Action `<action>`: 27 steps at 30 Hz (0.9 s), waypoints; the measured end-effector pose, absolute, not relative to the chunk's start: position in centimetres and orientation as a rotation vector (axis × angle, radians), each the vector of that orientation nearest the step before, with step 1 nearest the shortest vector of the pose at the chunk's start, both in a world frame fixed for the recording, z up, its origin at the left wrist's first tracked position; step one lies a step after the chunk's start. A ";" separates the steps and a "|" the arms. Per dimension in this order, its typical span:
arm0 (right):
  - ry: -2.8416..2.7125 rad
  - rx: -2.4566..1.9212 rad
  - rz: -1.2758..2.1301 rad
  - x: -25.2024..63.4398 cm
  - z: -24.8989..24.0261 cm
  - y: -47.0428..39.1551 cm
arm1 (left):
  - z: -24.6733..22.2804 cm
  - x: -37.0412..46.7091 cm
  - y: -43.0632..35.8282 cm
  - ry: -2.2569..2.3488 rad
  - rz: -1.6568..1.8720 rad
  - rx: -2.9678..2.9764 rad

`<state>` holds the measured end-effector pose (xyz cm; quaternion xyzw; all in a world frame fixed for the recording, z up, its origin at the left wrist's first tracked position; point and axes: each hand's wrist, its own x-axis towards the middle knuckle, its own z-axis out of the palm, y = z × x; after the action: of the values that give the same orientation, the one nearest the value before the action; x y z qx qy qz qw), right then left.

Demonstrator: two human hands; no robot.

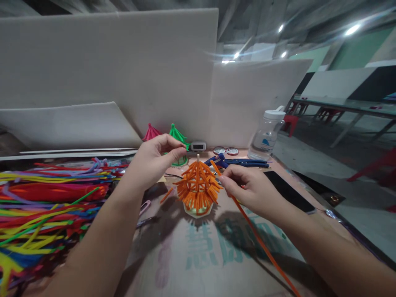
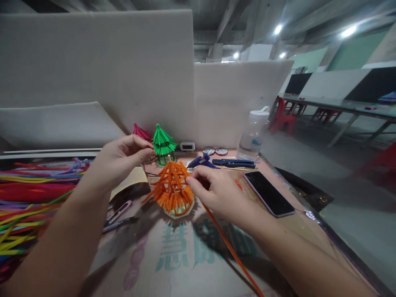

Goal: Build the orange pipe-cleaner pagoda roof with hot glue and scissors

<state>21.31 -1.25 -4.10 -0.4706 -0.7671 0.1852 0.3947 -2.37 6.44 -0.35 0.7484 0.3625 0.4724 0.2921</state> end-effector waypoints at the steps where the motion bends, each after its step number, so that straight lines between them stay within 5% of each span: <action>1: -1.944 -1.187 0.473 21.2 -4.1 -1.3 | -0.3 -2.2 6.1 0.971 1.254 2.018; 12: -1.915 -1.108 0.518 20.5 -4.2 -2.3 | -0.2 -0.2 3.5 0.917 0.925 2.272; 27: -1.974 -1.101 0.534 20.4 -3.4 -2.4 | -0.1 -1.1 2.5 1.064 1.080 2.238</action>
<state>20.43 -2.44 -3.39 -0.4347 -0.7798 0.2109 0.3982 -1.09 2.50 -0.07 0.8081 0.3843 0.3899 0.2173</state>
